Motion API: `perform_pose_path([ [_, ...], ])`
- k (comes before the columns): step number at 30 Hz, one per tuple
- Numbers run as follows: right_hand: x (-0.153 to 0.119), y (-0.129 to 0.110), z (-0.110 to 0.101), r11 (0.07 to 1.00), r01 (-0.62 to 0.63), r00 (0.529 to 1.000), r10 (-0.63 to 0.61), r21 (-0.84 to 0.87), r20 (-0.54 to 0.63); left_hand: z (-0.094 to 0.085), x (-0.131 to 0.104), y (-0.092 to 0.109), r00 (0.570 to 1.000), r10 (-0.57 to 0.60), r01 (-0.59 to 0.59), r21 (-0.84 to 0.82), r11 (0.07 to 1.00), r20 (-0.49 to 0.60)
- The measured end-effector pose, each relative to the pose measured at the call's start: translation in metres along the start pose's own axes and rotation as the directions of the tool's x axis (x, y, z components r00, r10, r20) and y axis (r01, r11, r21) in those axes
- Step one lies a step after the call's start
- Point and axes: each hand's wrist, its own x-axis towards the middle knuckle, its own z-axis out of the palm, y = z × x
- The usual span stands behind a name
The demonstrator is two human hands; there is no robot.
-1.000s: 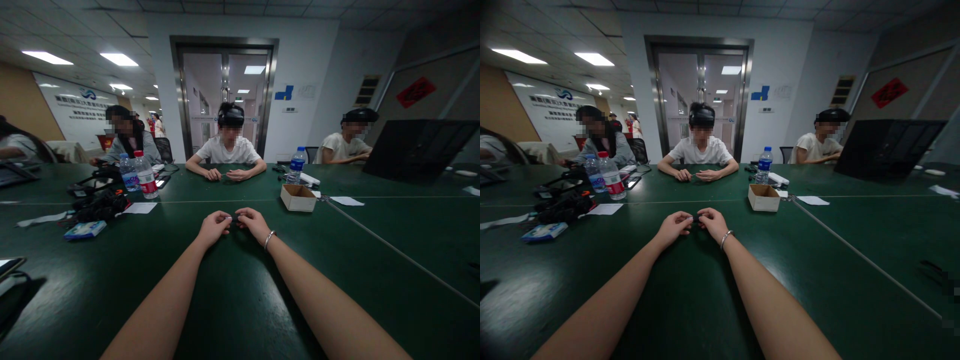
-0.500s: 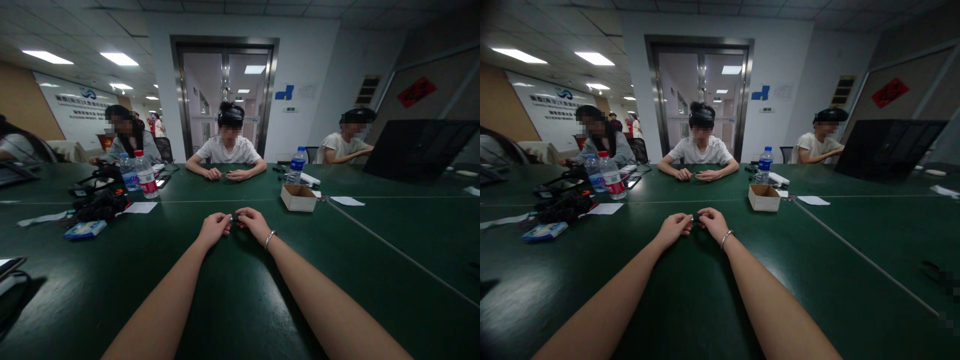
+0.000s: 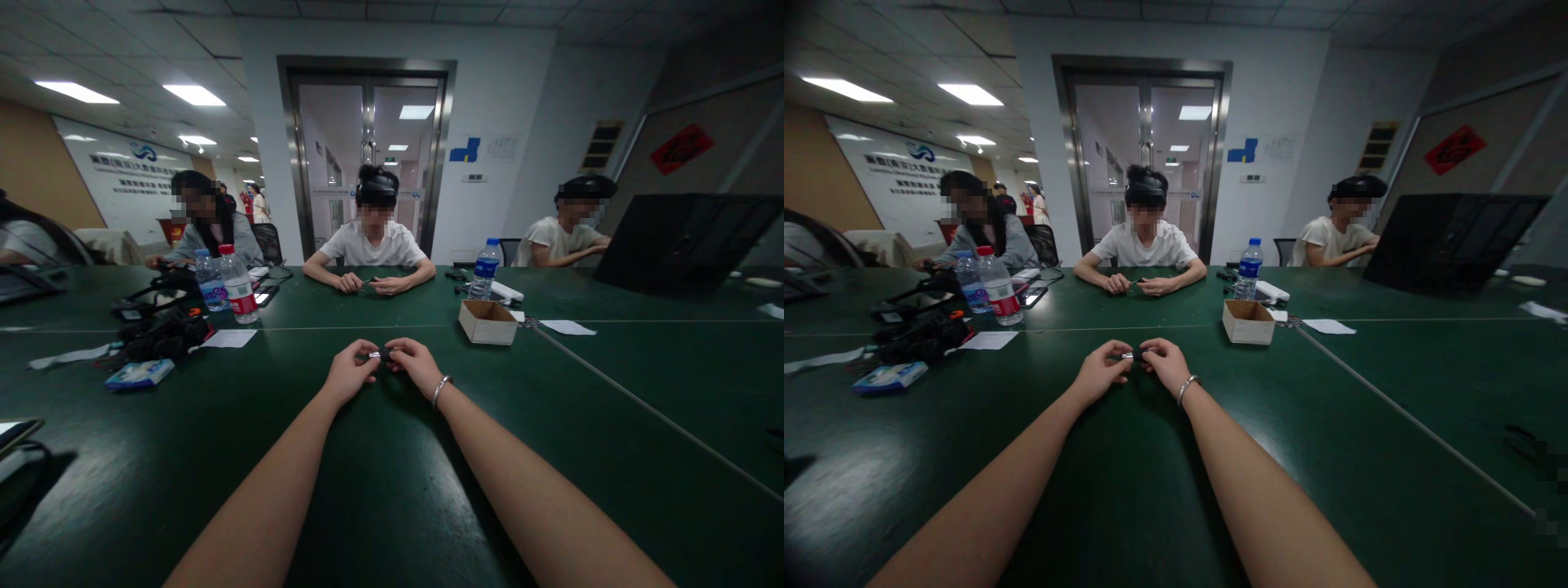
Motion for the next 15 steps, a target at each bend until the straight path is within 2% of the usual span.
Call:
perform_pose_path([
  [7,-0.0002,-0.0006,0.0002,1.000,-0.008,1.000,0.008,-0.006,-0.006,-0.0001,0.0036,-0.0049,0.998,-0.053,0.053,-0.005,0.999,-0.018],
  [15,-0.0014,-0.0011,0.0008,1.000,0.000,1.000,0.000,0.014,-0.003,0.0024,0.0013,0.0037,0.996,-0.091,0.090,-0.049,0.995,-0.002],
])
